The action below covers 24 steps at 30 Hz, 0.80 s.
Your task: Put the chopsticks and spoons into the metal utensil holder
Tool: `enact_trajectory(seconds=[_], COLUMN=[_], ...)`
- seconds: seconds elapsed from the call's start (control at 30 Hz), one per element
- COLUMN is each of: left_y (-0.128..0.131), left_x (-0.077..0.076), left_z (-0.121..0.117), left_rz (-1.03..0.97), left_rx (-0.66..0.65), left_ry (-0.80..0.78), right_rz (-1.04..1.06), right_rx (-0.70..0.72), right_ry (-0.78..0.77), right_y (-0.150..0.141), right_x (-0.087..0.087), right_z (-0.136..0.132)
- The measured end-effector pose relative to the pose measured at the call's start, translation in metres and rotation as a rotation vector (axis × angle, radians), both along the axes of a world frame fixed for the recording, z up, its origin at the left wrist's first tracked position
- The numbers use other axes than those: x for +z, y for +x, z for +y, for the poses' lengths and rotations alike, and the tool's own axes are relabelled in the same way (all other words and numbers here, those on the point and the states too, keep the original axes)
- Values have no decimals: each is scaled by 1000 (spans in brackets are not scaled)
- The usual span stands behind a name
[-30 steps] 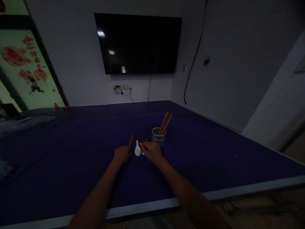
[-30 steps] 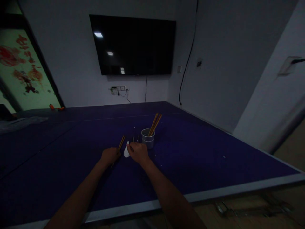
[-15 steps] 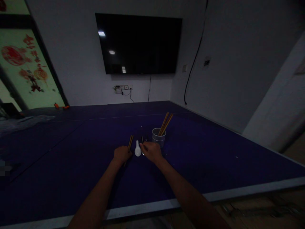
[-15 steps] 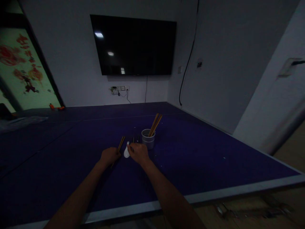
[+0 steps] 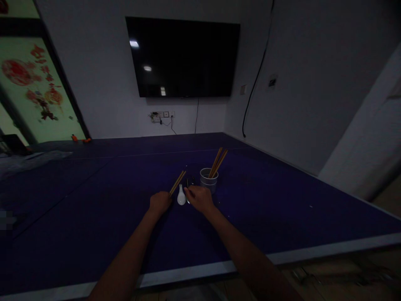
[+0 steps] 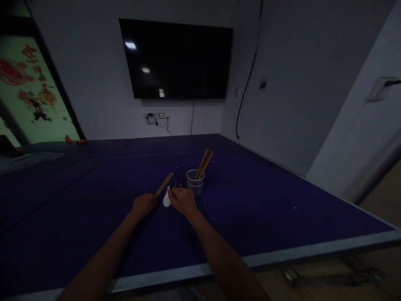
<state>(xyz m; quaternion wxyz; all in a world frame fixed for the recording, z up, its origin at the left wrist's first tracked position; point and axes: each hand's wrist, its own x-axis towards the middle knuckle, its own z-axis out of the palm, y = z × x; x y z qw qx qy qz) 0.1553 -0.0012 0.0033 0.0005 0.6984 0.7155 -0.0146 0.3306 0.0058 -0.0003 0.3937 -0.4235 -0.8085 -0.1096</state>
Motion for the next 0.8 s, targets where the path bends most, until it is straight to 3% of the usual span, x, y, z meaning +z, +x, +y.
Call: enact_trajectory(seconds=[0.3, 0.43, 0.63, 0.8], left_y=[0, 8, 18, 21], left_x=[9, 13, 7, 3], left_z=[-4, -9, -14, -14], left_rz=[-17, 10, 58, 53], left_rx=[54, -102, -341, -393], left_ry=[181, 275, 363, 367], right_rz=[19, 88, 288, 410], right_rx=[8, 23, -45, 206], right_ry=[-35, -74, -156, -275], right_y=[-2, -2, 1, -2], right_x=[2, 5, 7, 4], right_z=[-1, -3, -3, 0])
